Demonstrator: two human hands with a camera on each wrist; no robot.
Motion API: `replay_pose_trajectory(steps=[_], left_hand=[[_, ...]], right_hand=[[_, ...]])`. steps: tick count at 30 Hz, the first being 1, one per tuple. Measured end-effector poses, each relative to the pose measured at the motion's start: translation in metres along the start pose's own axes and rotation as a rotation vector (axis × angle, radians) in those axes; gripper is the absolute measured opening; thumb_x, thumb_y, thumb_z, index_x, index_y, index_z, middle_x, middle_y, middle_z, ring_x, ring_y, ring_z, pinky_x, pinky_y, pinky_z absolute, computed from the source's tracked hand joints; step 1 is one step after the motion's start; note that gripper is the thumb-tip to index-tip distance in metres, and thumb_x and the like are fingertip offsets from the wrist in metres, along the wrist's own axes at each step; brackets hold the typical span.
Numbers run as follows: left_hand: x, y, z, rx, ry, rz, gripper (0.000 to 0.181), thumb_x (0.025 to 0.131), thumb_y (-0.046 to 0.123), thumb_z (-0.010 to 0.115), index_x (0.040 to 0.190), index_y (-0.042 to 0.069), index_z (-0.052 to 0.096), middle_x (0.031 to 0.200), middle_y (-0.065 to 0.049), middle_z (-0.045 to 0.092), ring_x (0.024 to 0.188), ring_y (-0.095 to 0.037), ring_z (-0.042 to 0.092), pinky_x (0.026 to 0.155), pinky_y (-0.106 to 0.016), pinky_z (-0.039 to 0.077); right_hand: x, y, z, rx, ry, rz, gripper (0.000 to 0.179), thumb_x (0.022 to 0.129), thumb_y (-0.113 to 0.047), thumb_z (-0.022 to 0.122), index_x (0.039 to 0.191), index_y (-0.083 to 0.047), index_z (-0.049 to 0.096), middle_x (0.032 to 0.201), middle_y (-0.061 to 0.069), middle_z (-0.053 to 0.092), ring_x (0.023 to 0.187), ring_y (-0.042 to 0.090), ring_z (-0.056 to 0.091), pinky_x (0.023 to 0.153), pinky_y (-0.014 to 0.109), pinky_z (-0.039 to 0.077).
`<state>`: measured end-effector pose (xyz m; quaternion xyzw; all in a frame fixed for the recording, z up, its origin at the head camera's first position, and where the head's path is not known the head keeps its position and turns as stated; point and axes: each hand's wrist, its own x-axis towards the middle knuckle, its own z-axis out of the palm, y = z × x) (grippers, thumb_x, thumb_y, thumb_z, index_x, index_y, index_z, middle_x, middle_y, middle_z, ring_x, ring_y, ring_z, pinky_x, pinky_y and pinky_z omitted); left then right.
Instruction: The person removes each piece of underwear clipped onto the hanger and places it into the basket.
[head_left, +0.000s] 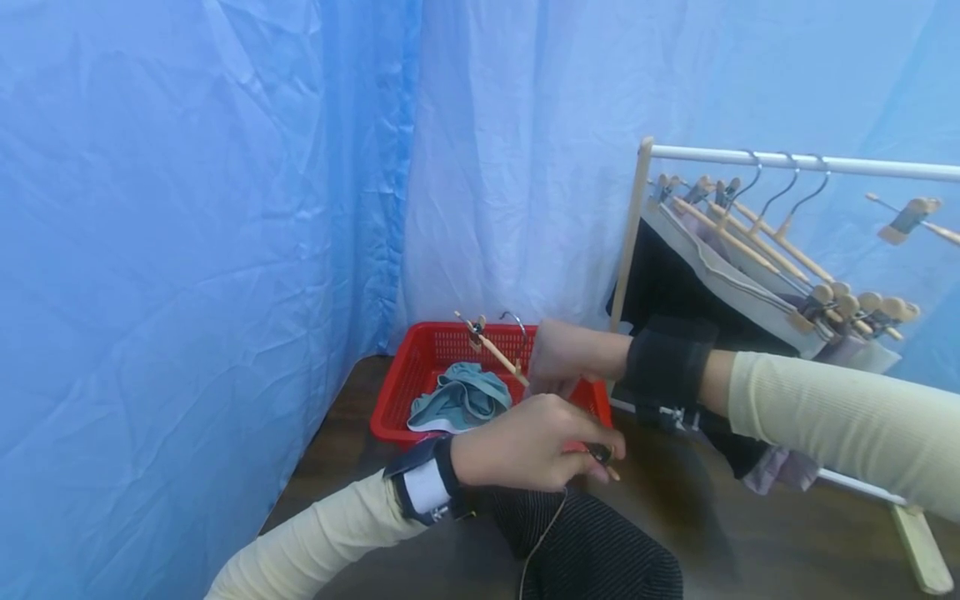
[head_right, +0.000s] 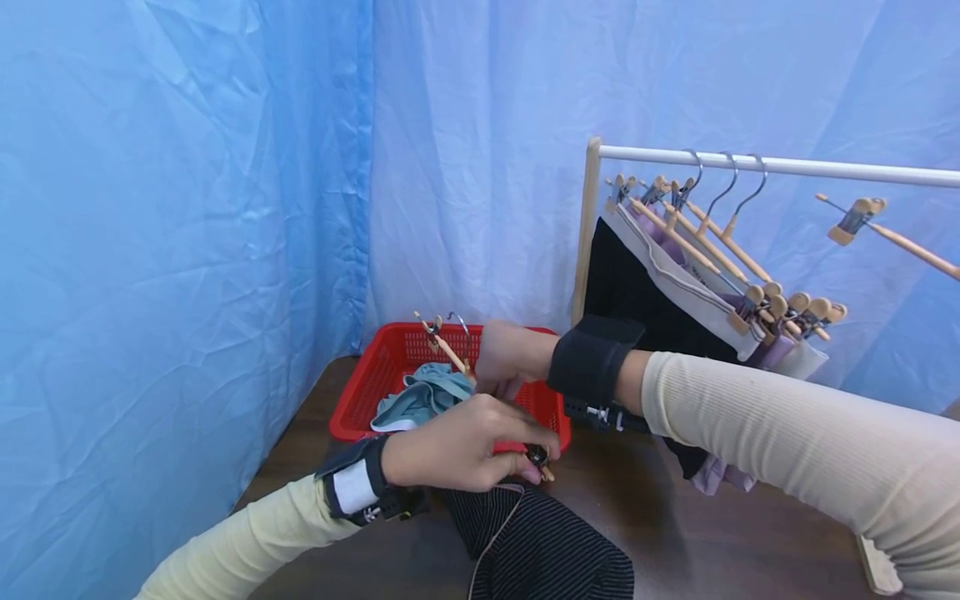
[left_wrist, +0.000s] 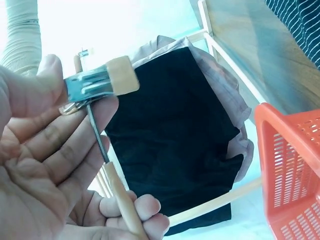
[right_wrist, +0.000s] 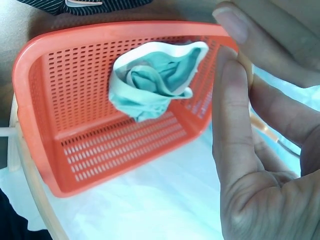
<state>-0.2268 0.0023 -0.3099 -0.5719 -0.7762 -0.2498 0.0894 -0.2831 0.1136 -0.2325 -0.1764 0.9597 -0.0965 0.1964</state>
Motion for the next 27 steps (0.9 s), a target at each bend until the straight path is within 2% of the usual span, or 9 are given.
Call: replay_pose_trajectory(steps=[3, 6, 8, 10, 14, 17, 21, 24, 27], left_hand=[[-0.001, 0.0, -0.001, -0.072, -0.027, -0.033, 0.034, 0.09, 0.017, 0.078, 0.122, 0.006, 0.072, 0.095, 0.0, 0.078, 0.064, 0.005, 0.06, 0.061, -0.007, 0.044], [-0.003, 0.0, 0.0, -0.095, -0.012, -0.035, 0.043, 0.09, 0.019, 0.079, 0.13, 0.006, 0.068, 0.111, -0.002, 0.078, 0.084, 0.002, 0.069, 0.076, -0.006, 0.049], [-0.005, 0.0, 0.003, -0.074, 0.029, -0.005, 0.047, 0.089, 0.022, 0.079, 0.132, 0.006, 0.067, 0.124, -0.003, 0.074, 0.107, -0.003, 0.07, 0.093, -0.008, 0.049], [-0.006, 0.0, 0.007, -0.03, 0.095, 0.037, 0.048, 0.089, 0.024, 0.079, 0.131, 0.006, 0.067, 0.135, -0.004, 0.069, 0.128, -0.008, 0.062, 0.108, -0.014, 0.043], [-0.009, 0.001, 0.014, 0.016, 0.232, 0.117, 0.043, 0.086, 0.023, 0.081, 0.125, 0.007, 0.07, 0.134, -0.005, 0.069, 0.13, -0.01, 0.059, 0.111, -0.018, 0.042], [-0.012, 0.004, 0.018, -0.019, 0.281, 0.153, 0.043, 0.084, 0.022, 0.082, 0.122, 0.007, 0.071, 0.13, -0.006, 0.07, 0.126, -0.01, 0.059, 0.109, -0.019, 0.045], [-0.017, 0.009, 0.022, -0.038, 0.261, 0.171, 0.045, 0.083, 0.023, 0.083, 0.123, 0.008, 0.071, 0.125, -0.004, 0.072, 0.122, -0.007, 0.061, 0.106, -0.016, 0.046], [-0.021, 0.009, 0.028, -0.032, 0.208, 0.162, 0.045, 0.084, 0.026, 0.083, 0.124, 0.01, 0.071, 0.124, -0.002, 0.073, 0.121, -0.005, 0.062, 0.105, -0.013, 0.045], [-0.026, 0.006, 0.037, -0.046, 0.122, 0.133, 0.045, 0.087, 0.028, 0.08, 0.127, 0.011, 0.07, 0.127, 0.0, 0.072, 0.123, -0.003, 0.061, 0.105, -0.011, 0.043]], right_hand=[[-0.001, 0.0, 0.0, 0.092, -0.005, 0.023, 0.03, 0.085, -0.028, 0.083, 0.102, -0.007, 0.069, 0.086, 0.001, 0.076, 0.079, 0.018, 0.07, 0.074, 0.026, 0.06], [-0.002, 0.001, -0.001, 0.144, -0.011, 0.019, 0.027, 0.087, -0.026, 0.081, 0.102, -0.006, 0.069, 0.088, 0.002, 0.077, 0.079, 0.017, 0.072, 0.073, 0.026, 0.059], [-0.003, 0.003, -0.002, 0.135, -0.002, 0.001, 0.025, 0.087, -0.025, 0.08, 0.1, -0.006, 0.069, 0.087, 0.002, 0.076, 0.078, 0.017, 0.072, 0.073, 0.025, 0.059], [-0.004, 0.005, -0.003, 0.118, 0.017, -0.02, 0.025, 0.088, -0.024, 0.079, 0.099, -0.006, 0.068, 0.086, 0.002, 0.076, 0.078, 0.017, 0.071, 0.072, 0.025, 0.058], [-0.005, 0.006, -0.006, 0.099, 0.042, -0.029, 0.021, 0.088, -0.022, 0.079, 0.097, -0.006, 0.07, 0.084, 0.002, 0.076, 0.077, 0.017, 0.07, 0.072, 0.026, 0.058], [-0.003, 0.004, -0.009, 0.159, 0.053, -0.012, 0.024, 0.088, -0.02, 0.081, 0.101, -0.003, 0.071, 0.089, 0.006, 0.077, 0.076, 0.017, 0.073, 0.073, 0.026, 0.061], [-0.002, 0.004, -0.015, 0.226, 0.077, -0.007, 0.031, 0.087, -0.019, 0.082, 0.109, 0.001, 0.071, 0.097, 0.012, 0.077, 0.076, 0.018, 0.076, 0.074, 0.028, 0.063], [-0.004, 0.004, -0.02, 0.205, 0.089, -0.021, 0.032, 0.088, -0.019, 0.081, 0.111, 0.001, 0.071, 0.098, 0.013, 0.077, 0.075, 0.018, 0.076, 0.074, 0.028, 0.063], [-0.006, 0.003, -0.024, 0.19, 0.094, -0.049, 0.031, 0.088, -0.017, 0.081, 0.112, 0.001, 0.073, 0.099, 0.014, 0.077, 0.075, 0.019, 0.075, 0.073, 0.027, 0.062]])
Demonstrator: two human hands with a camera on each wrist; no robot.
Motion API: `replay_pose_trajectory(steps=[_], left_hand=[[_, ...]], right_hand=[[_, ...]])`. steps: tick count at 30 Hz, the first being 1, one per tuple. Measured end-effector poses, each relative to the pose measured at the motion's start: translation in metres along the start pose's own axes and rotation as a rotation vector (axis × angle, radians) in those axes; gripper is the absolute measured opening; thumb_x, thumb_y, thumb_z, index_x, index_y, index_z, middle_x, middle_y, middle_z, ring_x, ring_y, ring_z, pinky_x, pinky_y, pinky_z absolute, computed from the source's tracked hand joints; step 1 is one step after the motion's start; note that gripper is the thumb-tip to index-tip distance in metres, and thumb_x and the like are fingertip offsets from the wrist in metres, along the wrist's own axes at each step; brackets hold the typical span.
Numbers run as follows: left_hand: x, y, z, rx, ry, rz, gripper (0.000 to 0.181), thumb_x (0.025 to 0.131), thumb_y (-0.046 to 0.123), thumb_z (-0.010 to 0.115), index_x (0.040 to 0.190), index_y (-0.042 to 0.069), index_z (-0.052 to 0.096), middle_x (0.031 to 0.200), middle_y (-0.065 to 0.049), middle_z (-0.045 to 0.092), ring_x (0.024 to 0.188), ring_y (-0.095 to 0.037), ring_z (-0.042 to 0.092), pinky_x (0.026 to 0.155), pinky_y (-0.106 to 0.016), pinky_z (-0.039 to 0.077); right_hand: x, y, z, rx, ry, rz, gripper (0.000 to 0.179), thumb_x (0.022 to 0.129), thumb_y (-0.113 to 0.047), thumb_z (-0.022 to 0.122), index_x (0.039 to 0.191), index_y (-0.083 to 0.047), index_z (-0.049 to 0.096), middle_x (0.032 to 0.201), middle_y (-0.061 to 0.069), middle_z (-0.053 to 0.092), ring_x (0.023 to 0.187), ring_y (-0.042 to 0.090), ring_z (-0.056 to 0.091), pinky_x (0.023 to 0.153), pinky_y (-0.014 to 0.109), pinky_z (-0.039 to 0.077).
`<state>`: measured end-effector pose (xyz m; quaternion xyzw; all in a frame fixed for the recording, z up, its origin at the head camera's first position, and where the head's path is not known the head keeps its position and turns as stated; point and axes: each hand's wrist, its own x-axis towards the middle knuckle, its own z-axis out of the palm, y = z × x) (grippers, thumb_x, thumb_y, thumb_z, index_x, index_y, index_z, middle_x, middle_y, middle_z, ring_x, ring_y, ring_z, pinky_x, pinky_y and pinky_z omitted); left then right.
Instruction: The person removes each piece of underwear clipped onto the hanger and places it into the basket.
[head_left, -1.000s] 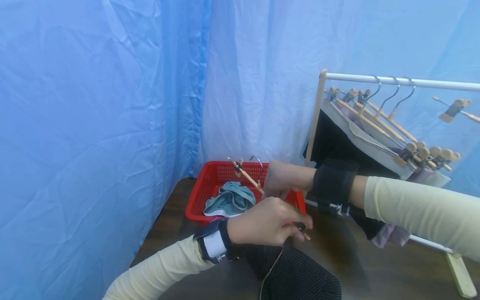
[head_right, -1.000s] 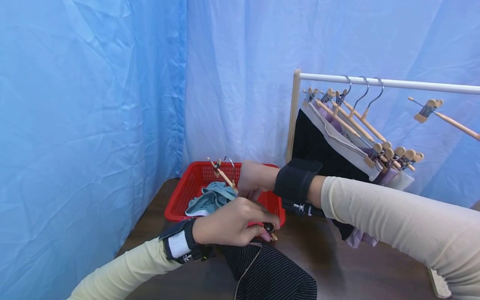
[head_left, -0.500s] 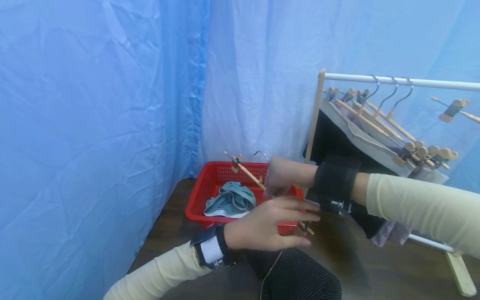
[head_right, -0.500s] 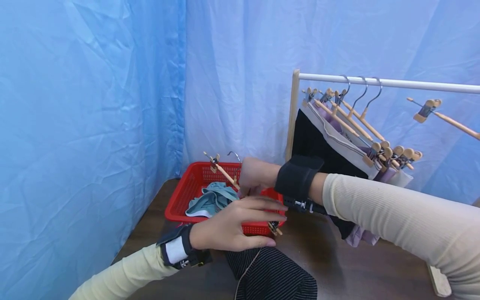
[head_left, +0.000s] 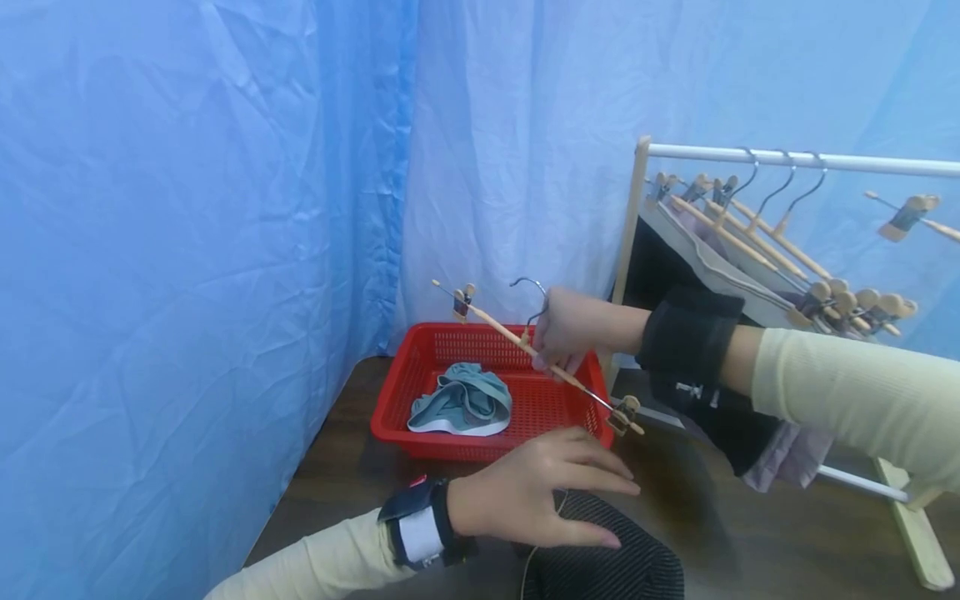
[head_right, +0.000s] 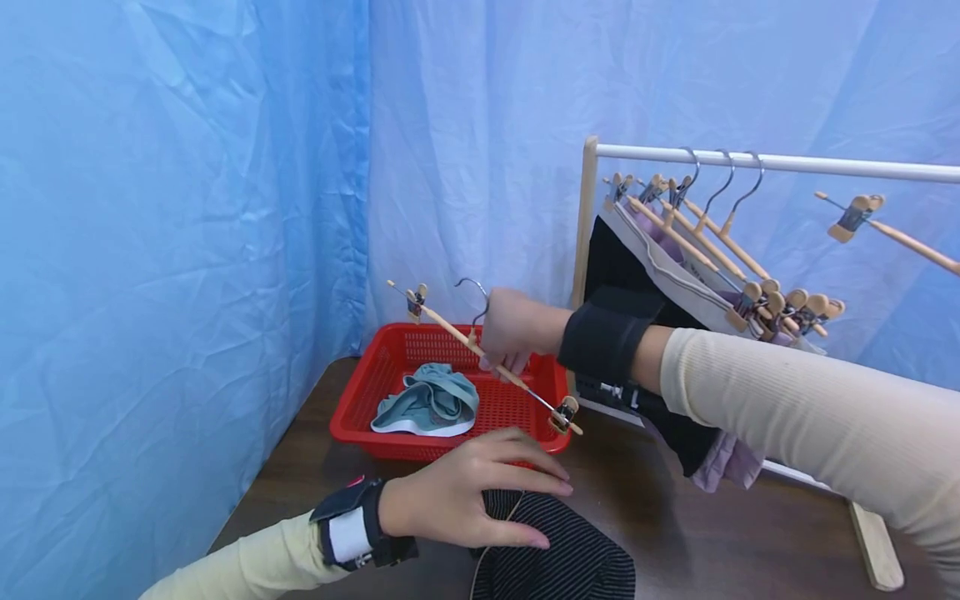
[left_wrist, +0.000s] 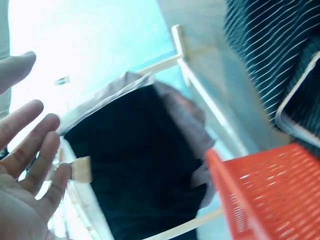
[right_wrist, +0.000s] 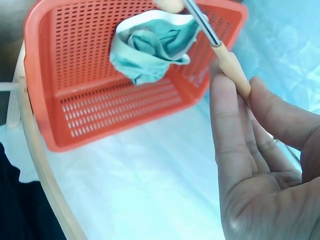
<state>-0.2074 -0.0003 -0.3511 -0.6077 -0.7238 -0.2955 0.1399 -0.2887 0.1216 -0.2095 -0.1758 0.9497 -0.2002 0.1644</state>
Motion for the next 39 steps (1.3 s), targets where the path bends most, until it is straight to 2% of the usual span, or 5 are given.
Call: replay_pose_trajectory(steps=[9, 17, 23, 33, 39], left_hand=[[-0.022, -0.018, 0.034, -0.095, -0.39, -0.246, 0.058, 0.093, 0.042, 0.069, 0.146, 0.023, 0.055, 0.153, 0.007, 0.051, 0.141, -0.003, 0.044, 0.113, -0.017, 0.036], [-0.039, -0.034, 0.056, -0.064, -0.559, -0.383, 0.076, 0.088, 0.048, 0.074, 0.155, 0.03, 0.042, 0.166, 0.012, 0.03, 0.154, -0.012, 0.027, 0.121, -0.032, 0.033], [-0.048, -0.045, 0.07, -0.008, -0.617, -0.396, 0.087, 0.085, 0.051, 0.077, 0.158, 0.03, 0.035, 0.169, 0.007, 0.025, 0.157, -0.015, 0.023, 0.124, -0.036, 0.03], [-0.054, -0.053, 0.082, 0.097, -0.606, -0.349, 0.096, 0.08, 0.052, 0.083, 0.159, 0.025, 0.035, 0.169, -0.001, 0.026, 0.156, -0.024, 0.026, 0.124, -0.04, 0.031], [-0.052, -0.054, 0.083, 0.059, -0.612, -0.392, 0.097, 0.079, 0.049, 0.085, 0.159, 0.026, 0.035, 0.169, 0.003, 0.025, 0.157, -0.024, 0.024, 0.124, -0.04, 0.031]], right_hand=[[-0.007, 0.001, -0.008, -0.01, -0.002, -0.079, 0.028, 0.088, -0.015, 0.08, 0.112, -0.001, 0.075, 0.098, 0.013, 0.077, 0.075, 0.02, 0.072, 0.073, 0.026, 0.062], [-0.018, 0.003, -0.018, -0.071, -0.004, -0.13, 0.028, 0.088, -0.014, 0.08, 0.112, -0.003, 0.074, 0.102, 0.011, 0.077, 0.078, 0.02, 0.071, 0.075, 0.027, 0.061], [-0.026, 0.0, -0.023, -0.138, 0.029, -0.135, 0.02, 0.088, -0.01, 0.079, 0.107, -0.004, 0.077, 0.096, 0.009, 0.078, 0.077, 0.018, 0.071, 0.075, 0.029, 0.061], [-0.042, 0.003, -0.028, -0.176, 0.044, -0.148, 0.022, 0.086, -0.006, 0.079, 0.107, -0.004, 0.077, 0.094, 0.007, 0.079, 0.08, 0.017, 0.072, 0.074, 0.029, 0.061], [-0.054, 0.016, -0.031, -0.136, 0.097, -0.195, 0.021, 0.084, -0.007, 0.082, 0.104, -0.005, 0.078, 0.094, 0.006, 0.079, 0.078, 0.015, 0.072, 0.074, 0.031, 0.062]])
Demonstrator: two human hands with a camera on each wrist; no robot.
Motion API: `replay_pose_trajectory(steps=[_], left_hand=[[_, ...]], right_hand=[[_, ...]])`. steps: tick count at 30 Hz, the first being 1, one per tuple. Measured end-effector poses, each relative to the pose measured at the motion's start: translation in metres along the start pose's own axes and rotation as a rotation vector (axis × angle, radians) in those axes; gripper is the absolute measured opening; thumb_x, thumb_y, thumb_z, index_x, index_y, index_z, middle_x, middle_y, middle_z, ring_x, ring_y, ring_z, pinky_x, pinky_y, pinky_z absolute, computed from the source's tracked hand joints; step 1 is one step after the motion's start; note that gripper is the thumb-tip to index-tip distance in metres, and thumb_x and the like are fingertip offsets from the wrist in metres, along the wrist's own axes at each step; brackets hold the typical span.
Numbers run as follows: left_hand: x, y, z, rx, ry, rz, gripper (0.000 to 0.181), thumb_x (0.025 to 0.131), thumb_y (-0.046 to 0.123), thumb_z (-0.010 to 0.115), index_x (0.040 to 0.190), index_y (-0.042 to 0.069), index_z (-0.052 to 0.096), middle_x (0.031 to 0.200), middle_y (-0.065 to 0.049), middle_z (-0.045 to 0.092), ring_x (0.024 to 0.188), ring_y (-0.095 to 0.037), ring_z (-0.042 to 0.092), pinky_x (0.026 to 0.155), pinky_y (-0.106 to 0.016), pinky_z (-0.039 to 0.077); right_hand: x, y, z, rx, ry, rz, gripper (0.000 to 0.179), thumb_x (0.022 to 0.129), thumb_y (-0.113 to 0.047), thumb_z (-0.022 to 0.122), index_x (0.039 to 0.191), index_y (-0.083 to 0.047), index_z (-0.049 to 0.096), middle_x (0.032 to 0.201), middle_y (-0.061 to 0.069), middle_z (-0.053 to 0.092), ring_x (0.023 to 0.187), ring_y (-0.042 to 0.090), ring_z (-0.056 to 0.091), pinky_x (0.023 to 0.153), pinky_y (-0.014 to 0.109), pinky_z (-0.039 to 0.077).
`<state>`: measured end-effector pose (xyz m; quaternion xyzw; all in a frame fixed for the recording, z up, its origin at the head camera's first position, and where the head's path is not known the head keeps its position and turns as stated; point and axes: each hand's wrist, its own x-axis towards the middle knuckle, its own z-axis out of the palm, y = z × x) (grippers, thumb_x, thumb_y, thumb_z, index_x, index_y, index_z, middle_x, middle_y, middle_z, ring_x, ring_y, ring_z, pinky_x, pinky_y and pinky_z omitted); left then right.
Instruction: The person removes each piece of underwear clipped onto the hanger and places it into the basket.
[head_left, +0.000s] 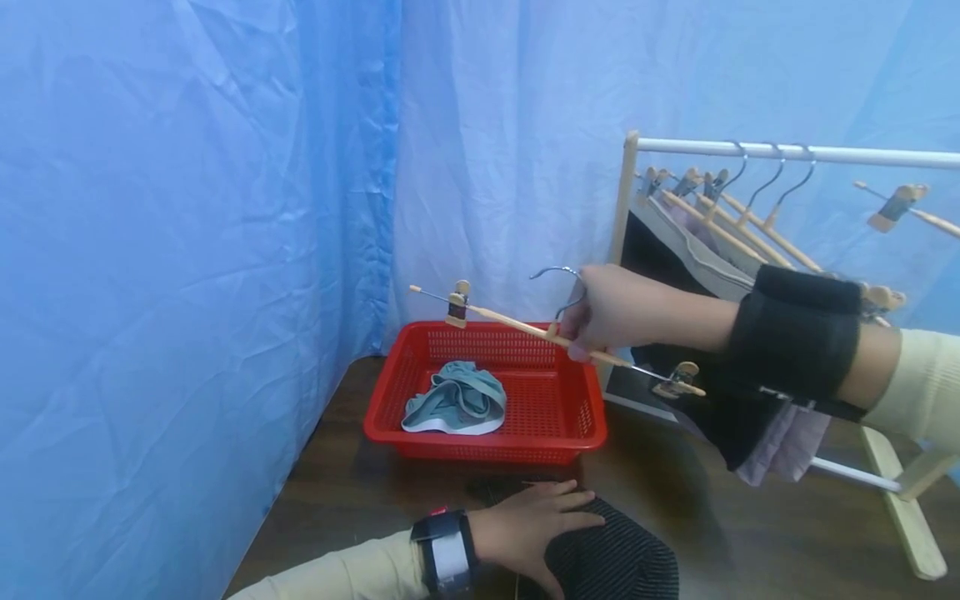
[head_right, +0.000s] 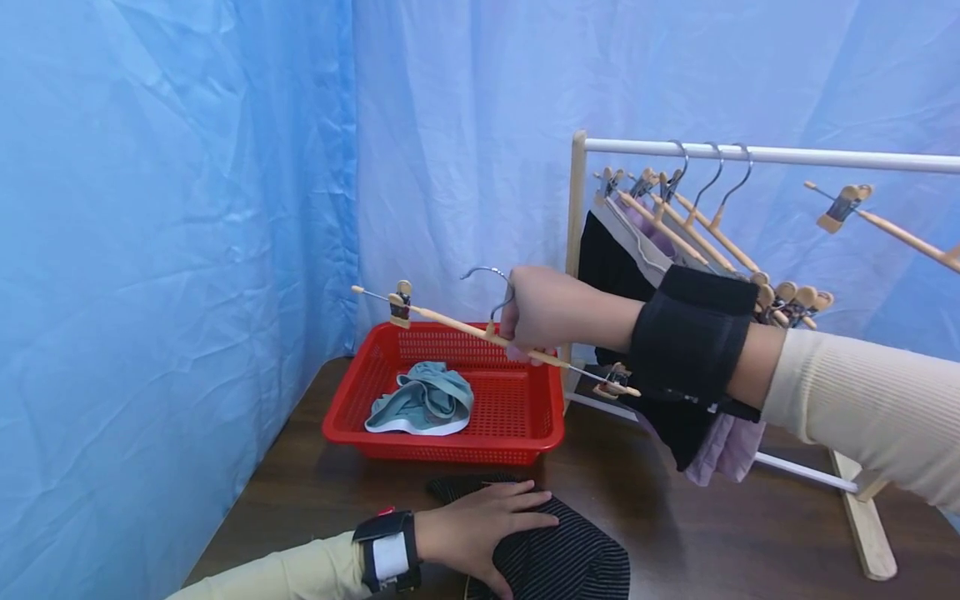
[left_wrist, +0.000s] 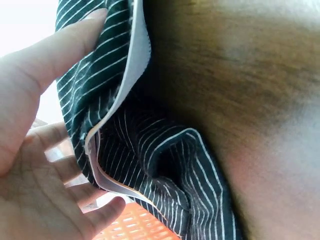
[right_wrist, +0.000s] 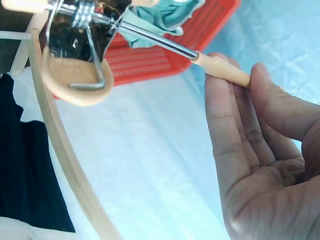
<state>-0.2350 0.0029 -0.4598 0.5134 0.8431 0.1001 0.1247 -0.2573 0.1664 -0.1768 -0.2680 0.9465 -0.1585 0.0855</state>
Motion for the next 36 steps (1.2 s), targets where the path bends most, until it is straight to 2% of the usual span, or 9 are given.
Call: replay_pose_trajectory(steps=[7, 11, 14, 24, 26, 28, 31, 34, 36], left_hand=[[-0.002, 0.001, 0.003, -0.03, 0.014, -0.046, 0.095, 0.078, 0.046, 0.086, 0.158, 0.03, 0.036, 0.169, 0.007, 0.026, 0.157, -0.022, 0.024, 0.123, -0.039, 0.032], [-0.003, 0.0, 0.006, -0.042, 0.025, -0.056, 0.094, 0.078, 0.046, 0.085, 0.157, 0.032, 0.036, 0.168, 0.01, 0.027, 0.156, -0.02, 0.024, 0.124, -0.039, 0.031], [-0.002, -0.001, 0.007, -0.029, 0.022, -0.058, 0.093, 0.078, 0.048, 0.085, 0.156, 0.032, 0.038, 0.166, 0.01, 0.03, 0.155, -0.019, 0.026, 0.123, -0.037, 0.032], [0.006, -0.002, 0.008, 0.02, 0.01, -0.045, 0.089, 0.077, 0.049, 0.086, 0.152, 0.03, 0.045, 0.162, 0.007, 0.04, 0.151, -0.019, 0.036, 0.119, -0.035, 0.038], [0.006, -0.001, 0.008, 0.036, 0.013, -0.037, 0.089, 0.076, 0.049, 0.086, 0.152, 0.029, 0.045, 0.161, 0.007, 0.041, 0.15, -0.019, 0.037, 0.119, -0.035, 0.038], [0.006, 0.0, 0.008, 0.036, 0.016, -0.029, 0.088, 0.076, 0.05, 0.086, 0.152, 0.029, 0.046, 0.161, 0.007, 0.042, 0.15, -0.019, 0.037, 0.119, -0.034, 0.038], [0.005, 0.0, 0.008, 0.029, 0.021, -0.023, 0.088, 0.076, 0.05, 0.086, 0.151, 0.029, 0.046, 0.16, 0.008, 0.042, 0.149, -0.018, 0.038, 0.118, -0.034, 0.039], [0.003, -0.001, 0.008, 0.017, 0.024, -0.024, 0.087, 0.076, 0.048, 0.087, 0.151, 0.029, 0.046, 0.16, 0.008, 0.042, 0.149, -0.019, 0.038, 0.118, -0.035, 0.039], [0.002, -0.001, 0.008, 0.016, 0.026, -0.026, 0.087, 0.077, 0.048, 0.087, 0.151, 0.029, 0.046, 0.16, 0.008, 0.042, 0.149, -0.019, 0.038, 0.118, -0.035, 0.039]], right_hand=[[-0.018, 0.018, -0.002, 0.088, 0.022, 0.009, 0.022, 0.086, -0.011, 0.082, 0.107, -0.007, 0.077, 0.087, 0.003, 0.078, 0.074, 0.013, 0.07, 0.071, 0.031, 0.061], [-0.03, 0.029, -0.009, 0.087, 0.046, -0.009, 0.022, 0.086, -0.012, 0.082, 0.107, -0.007, 0.079, 0.08, 0.001, 0.077, 0.071, 0.013, 0.071, 0.069, 0.03, 0.061], [-0.04, 0.041, -0.016, 0.085, 0.08, -0.017, 0.024, 0.086, -0.012, 0.082, 0.109, -0.005, 0.078, 0.082, 0.0, 0.077, 0.073, 0.014, 0.072, 0.07, 0.033, 0.062], [-0.07, 0.073, -0.036, 0.151, 0.167, 0.105, 0.039, 0.089, -0.019, 0.08, 0.122, -0.001, 0.072, 0.098, 0.008, 0.08, 0.083, 0.019, 0.076, 0.071, 0.033, 0.063], [-0.079, 0.081, -0.039, 0.146, 0.191, 0.139, 0.045, 0.09, -0.026, 0.079, 0.127, -0.002, 0.069, 0.101, 0.009, 0.08, 0.086, 0.021, 0.077, 0.079, 0.042, 0.063], [-0.087, 0.088, -0.043, 0.151, 0.221, 0.186, 0.047, 0.092, -0.03, 0.076, 0.131, -0.004, 0.067, 0.105, 0.008, 0.08, 0.09, 0.021, 0.077, 0.081, 0.044, 0.062], [-0.099, 0.102, -0.05, 0.132, 0.275, 0.235, 0.051, 0.093, -0.038, 0.074, 0.134, -0.008, 0.066, 0.106, 0.005, 0.08, 0.091, 0.018, 0.077, 0.078, 0.042, 0.061], [-0.108, 0.115, -0.056, 0.145, 0.337, 0.232, 0.05, 0.092, -0.037, 0.075, 0.133, -0.008, 0.067, 0.103, 0.001, 0.08, 0.086, 0.013, 0.077, 0.069, 0.03, 0.061], [-0.113, 0.122, -0.06, 0.153, 0.365, 0.231, 0.051, 0.092, -0.038, 0.075, 0.133, -0.008, 0.067, 0.1, -0.001, 0.081, 0.083, 0.012, 0.077, 0.069, 0.029, 0.062]])
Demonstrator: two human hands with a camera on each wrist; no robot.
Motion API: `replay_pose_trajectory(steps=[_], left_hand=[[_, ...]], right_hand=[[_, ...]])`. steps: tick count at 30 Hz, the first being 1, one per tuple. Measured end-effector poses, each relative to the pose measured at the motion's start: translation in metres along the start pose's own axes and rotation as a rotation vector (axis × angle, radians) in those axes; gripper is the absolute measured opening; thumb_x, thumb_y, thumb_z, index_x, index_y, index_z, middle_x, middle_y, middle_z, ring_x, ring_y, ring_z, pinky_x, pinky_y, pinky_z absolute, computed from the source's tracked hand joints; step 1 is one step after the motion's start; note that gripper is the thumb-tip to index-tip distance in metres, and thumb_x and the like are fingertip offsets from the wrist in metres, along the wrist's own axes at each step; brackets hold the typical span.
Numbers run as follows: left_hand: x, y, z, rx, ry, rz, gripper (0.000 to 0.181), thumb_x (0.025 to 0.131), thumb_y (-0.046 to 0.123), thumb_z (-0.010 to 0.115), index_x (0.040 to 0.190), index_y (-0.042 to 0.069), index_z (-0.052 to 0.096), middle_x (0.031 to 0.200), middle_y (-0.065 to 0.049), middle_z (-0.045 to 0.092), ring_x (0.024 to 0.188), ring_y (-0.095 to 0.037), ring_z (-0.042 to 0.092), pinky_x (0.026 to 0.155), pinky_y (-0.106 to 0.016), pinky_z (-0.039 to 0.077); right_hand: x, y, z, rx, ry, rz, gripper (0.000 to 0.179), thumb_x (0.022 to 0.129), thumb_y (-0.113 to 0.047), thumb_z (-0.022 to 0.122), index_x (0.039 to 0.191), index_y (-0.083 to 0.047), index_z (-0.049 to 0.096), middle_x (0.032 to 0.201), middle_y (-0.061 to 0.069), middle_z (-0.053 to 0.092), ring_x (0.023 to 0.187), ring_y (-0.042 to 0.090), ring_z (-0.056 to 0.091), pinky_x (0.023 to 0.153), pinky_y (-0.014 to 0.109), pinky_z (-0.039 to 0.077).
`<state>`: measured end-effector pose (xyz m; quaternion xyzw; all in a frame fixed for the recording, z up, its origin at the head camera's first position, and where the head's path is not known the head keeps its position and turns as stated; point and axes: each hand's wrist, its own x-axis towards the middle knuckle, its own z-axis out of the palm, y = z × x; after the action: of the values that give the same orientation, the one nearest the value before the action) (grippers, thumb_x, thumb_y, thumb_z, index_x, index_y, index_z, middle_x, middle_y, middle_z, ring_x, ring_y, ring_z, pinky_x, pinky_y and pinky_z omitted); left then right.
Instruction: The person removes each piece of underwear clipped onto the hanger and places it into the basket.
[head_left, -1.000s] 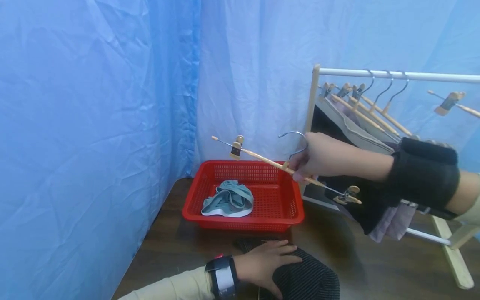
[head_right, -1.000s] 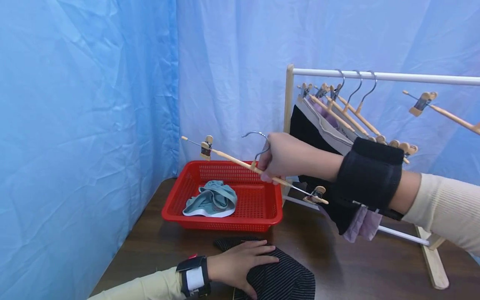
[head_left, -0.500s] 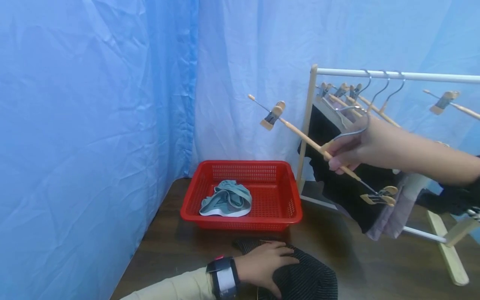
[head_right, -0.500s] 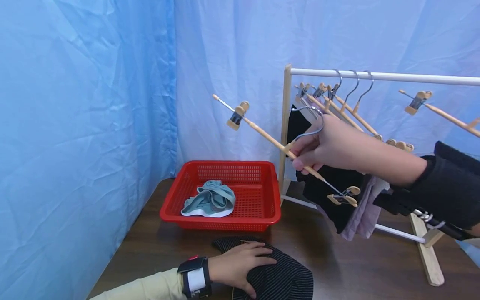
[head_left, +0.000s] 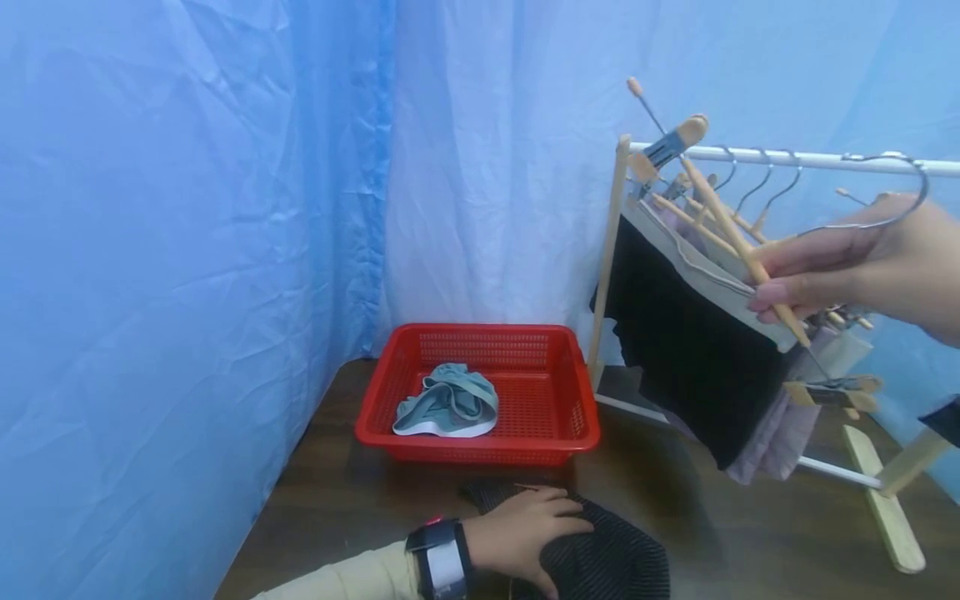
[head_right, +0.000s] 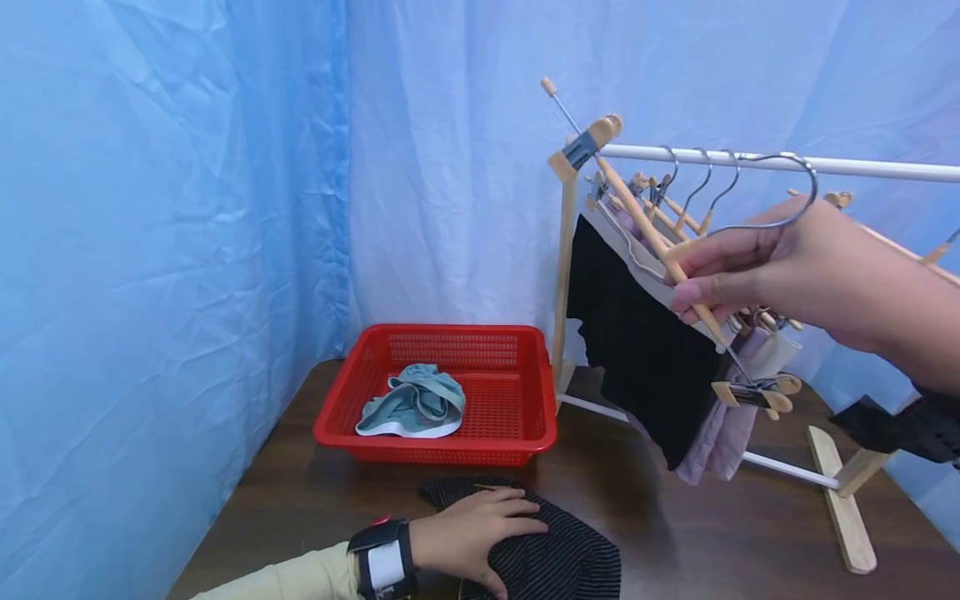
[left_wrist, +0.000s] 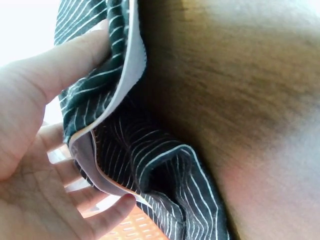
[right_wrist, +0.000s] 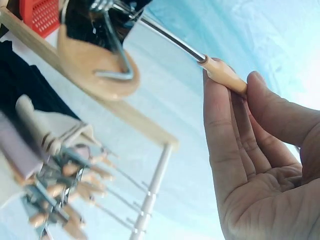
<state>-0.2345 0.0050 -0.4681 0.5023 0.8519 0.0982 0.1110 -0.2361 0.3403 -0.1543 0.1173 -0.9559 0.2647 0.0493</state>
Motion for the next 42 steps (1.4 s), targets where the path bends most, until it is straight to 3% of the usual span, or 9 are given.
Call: replay_pose_trajectory(steps=[4, 7, 11, 17, 22, 26, 30, 35, 42], left_hand=[[-0.003, 0.001, 0.0, 0.01, 0.0, -0.006, 0.088, 0.077, 0.048, 0.086, 0.152, 0.029, 0.045, 0.161, 0.008, 0.041, 0.15, -0.02, 0.037, 0.118, -0.036, 0.039], [-0.005, 0.002, 0.001, 0.024, -0.001, -0.017, 0.088, 0.077, 0.049, 0.086, 0.152, 0.03, 0.045, 0.161, 0.008, 0.041, 0.15, -0.02, 0.036, 0.119, -0.036, 0.039], [-0.007, 0.004, 0.003, 0.033, -0.001, -0.027, 0.089, 0.077, 0.049, 0.086, 0.153, 0.03, 0.044, 0.162, 0.007, 0.04, 0.151, -0.021, 0.036, 0.119, -0.038, 0.039], [-0.007, 0.003, 0.002, 0.029, -0.005, -0.028, 0.088, 0.077, 0.049, 0.086, 0.153, 0.031, 0.045, 0.161, 0.008, 0.041, 0.151, -0.021, 0.036, 0.119, -0.038, 0.039], [-0.005, 0.001, 0.001, 0.034, -0.008, -0.02, 0.086, 0.077, 0.048, 0.086, 0.152, 0.03, 0.046, 0.16, 0.008, 0.042, 0.149, -0.02, 0.039, 0.118, -0.037, 0.04], [-0.003, -0.001, 0.003, 0.028, -0.013, -0.023, 0.085, 0.078, 0.049, 0.085, 0.152, 0.031, 0.046, 0.16, 0.008, 0.042, 0.149, -0.019, 0.039, 0.117, -0.036, 0.041], [0.0, -0.003, 0.005, 0.017, -0.016, -0.021, 0.081, 0.08, 0.048, 0.084, 0.151, 0.031, 0.047, 0.159, 0.009, 0.044, 0.146, -0.016, 0.041, 0.116, -0.033, 0.042], [0.005, -0.003, 0.004, 0.071, 0.018, 0.004, 0.069, 0.084, 0.04, 0.083, 0.145, 0.028, 0.055, 0.148, 0.01, 0.057, 0.136, -0.009, 0.052, 0.111, -0.027, 0.045], [0.012, -0.002, -0.001, 0.121, 0.081, 0.046, 0.051, 0.086, 0.025, 0.082, 0.134, 0.026, 0.066, 0.126, 0.014, 0.071, 0.113, 0.002, 0.065, 0.094, -0.012, 0.048]], right_hand=[[0.0, 0.01, -0.004, 0.053, 0.006, 0.032, 0.051, 0.098, -0.03, 0.069, 0.14, -0.003, 0.058, 0.097, -0.007, 0.08, 0.084, 0.007, 0.076, 0.07, 0.023, 0.06], [0.002, 0.015, -0.005, 0.065, -0.004, 0.05, 0.051, 0.101, -0.024, 0.065, 0.143, 0.001, 0.052, 0.101, -0.001, 0.08, 0.082, 0.004, 0.075, 0.07, 0.021, 0.06], [0.003, 0.024, -0.01, 0.037, -0.013, 0.049, 0.047, 0.103, -0.019, 0.061, 0.142, 0.006, 0.051, 0.106, 0.009, 0.079, 0.081, 0.001, 0.074, 0.069, 0.022, 0.061], [0.005, 0.04, -0.017, 0.039, 0.009, 0.035, 0.039, 0.103, -0.019, 0.061, 0.138, -0.002, 0.056, 0.101, 0.003, 0.08, 0.08, 0.0, 0.073, 0.066, 0.022, 0.06], [0.008, 0.051, -0.023, -0.023, -0.044, 0.017, 0.051, 0.106, -0.017, 0.055, 0.144, 0.014, 0.041, 0.108, 0.019, 0.076, 0.079, -0.006, 0.069, 0.065, 0.018, 0.058], [0.008, 0.054, -0.024, -0.044, -0.046, 0.023, 0.051, 0.107, -0.017, 0.052, 0.144, 0.016, 0.038, 0.11, 0.024, 0.074, 0.078, -0.009, 0.067, 0.065, 0.016, 0.056], [0.007, 0.056, -0.023, -0.041, -0.047, 0.019, 0.05, 0.107, -0.017, 0.052, 0.143, 0.016, 0.039, 0.105, 0.018, 0.076, 0.079, -0.009, 0.066, 0.065, 0.015, 0.056], [0.005, 0.057, -0.019, -0.008, -0.017, 0.0, 0.048, 0.105, -0.014, 0.056, 0.142, 0.015, 0.042, 0.094, -0.01, 0.077, 0.08, -0.007, 0.068, 0.065, 0.016, 0.057], [0.002, 0.049, -0.013, 0.008, -0.018, 0.018, 0.05, 0.105, -0.017, 0.058, 0.142, 0.013, 0.044, 0.096, -0.004, 0.078, 0.08, -0.005, 0.069, 0.066, 0.018, 0.057]])
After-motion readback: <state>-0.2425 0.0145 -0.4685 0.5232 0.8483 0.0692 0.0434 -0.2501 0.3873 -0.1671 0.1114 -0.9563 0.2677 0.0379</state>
